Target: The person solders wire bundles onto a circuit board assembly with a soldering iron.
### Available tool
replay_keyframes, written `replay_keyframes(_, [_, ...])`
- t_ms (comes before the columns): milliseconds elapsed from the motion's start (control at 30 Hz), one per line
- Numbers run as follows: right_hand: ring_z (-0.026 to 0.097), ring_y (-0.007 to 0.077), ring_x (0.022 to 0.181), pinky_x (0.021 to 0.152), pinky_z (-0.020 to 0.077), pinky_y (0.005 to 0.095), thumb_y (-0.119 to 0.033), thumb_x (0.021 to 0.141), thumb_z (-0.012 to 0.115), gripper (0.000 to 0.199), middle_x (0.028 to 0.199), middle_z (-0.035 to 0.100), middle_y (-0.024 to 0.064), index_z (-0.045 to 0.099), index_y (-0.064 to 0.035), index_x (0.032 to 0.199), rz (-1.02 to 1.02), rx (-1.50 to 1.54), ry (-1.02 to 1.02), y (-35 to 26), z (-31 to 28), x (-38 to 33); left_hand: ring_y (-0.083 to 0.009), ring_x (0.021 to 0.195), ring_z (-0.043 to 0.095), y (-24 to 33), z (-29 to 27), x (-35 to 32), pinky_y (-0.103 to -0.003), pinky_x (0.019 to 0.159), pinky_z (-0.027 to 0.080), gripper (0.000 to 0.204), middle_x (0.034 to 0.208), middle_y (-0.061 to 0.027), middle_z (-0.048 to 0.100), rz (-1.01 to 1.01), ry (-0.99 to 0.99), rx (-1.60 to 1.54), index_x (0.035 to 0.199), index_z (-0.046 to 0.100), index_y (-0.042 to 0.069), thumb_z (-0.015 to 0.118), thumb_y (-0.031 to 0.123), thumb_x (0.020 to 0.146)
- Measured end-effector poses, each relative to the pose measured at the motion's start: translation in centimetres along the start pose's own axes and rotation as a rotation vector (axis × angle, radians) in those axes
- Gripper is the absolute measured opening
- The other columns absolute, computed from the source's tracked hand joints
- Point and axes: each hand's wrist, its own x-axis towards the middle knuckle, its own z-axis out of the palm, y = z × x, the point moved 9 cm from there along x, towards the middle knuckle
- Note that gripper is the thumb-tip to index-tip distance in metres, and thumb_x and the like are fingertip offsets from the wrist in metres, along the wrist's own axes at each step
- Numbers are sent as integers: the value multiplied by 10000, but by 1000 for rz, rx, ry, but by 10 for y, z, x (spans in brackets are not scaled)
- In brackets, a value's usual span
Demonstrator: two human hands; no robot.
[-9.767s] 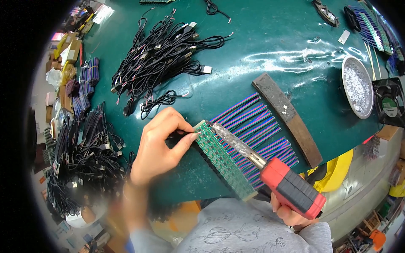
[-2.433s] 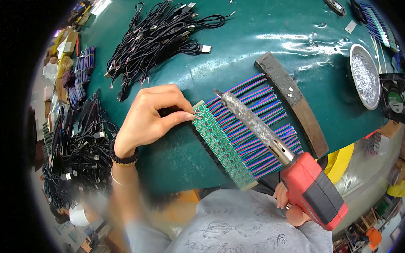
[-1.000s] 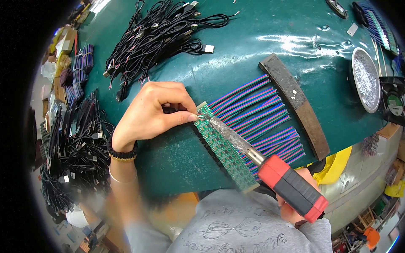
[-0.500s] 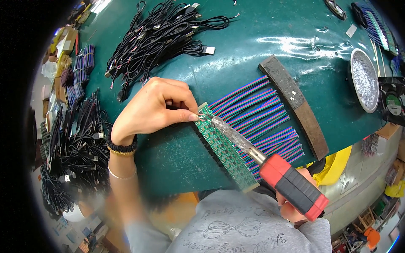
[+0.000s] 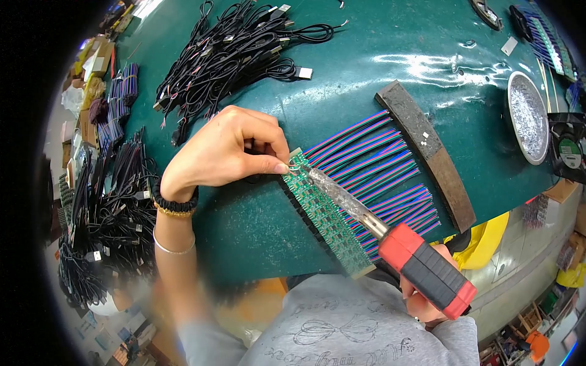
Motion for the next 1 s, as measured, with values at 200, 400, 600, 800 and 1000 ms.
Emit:
replay_keyframes(200, [559, 169, 590, 582, 411, 302, 9, 567, 498, 134, 668, 552, 3, 547, -102, 622, 40, 40, 46, 2, 2, -1, -131, 638, 551, 3, -2, -2, -269, 565, 421, 119, 714, -44, 613, 53, 53, 18, 787, 678, 16, 759, 95, 754])
replay_keyframes(400, [551, 166, 579, 572, 411, 298, 23, 580, 488, 150, 669, 546, 7, 555, -96, 641, 21, 45, 37, 5, 1, -2, -120, 637, 535, 2, -1, -2, -254, 569, 419, 118, 730, -44, 605, 17, 50, -18, 798, 675, 7, 761, 74, 753])
replay_keyframes(600, [547, 165, 588, 575, 407, 299, 45, 591, 492, 170, 680, 536, 13, 565, -94, 656, 59, 140, 25, 10, 2, -1, -102, 630, 519, 2, -1, -4, -241, 548, 403, 115, 730, -35, 600, 36, 71, -35, 803, 677, 5, 765, 60, 752])
replay_keyframes(800, [553, 171, 617, 584, 403, 299, 40, 587, 490, 168, 697, 540, 13, 557, -102, 646, -1, 45, -26, 6, 6, 0, -90, 623, 513, 2, -1, -5, -236, 541, 396, 111, 731, -32, 602, 22, 65, -32, 809, 683, 7, 764, 57, 752])
replay_keyframes(1000, [542, 151, 595, 578, 396, 281, 38, 584, 471, 177, 672, 535, 4, 557, -94, 664, 28, 113, 15, 9, 6, -4, -93, 621, 516, 1, -2, -6, -236, 546, 399, 100, 728, -35, 606, 37, 80, -40, 800, 682, 5, 757, 46, 748])
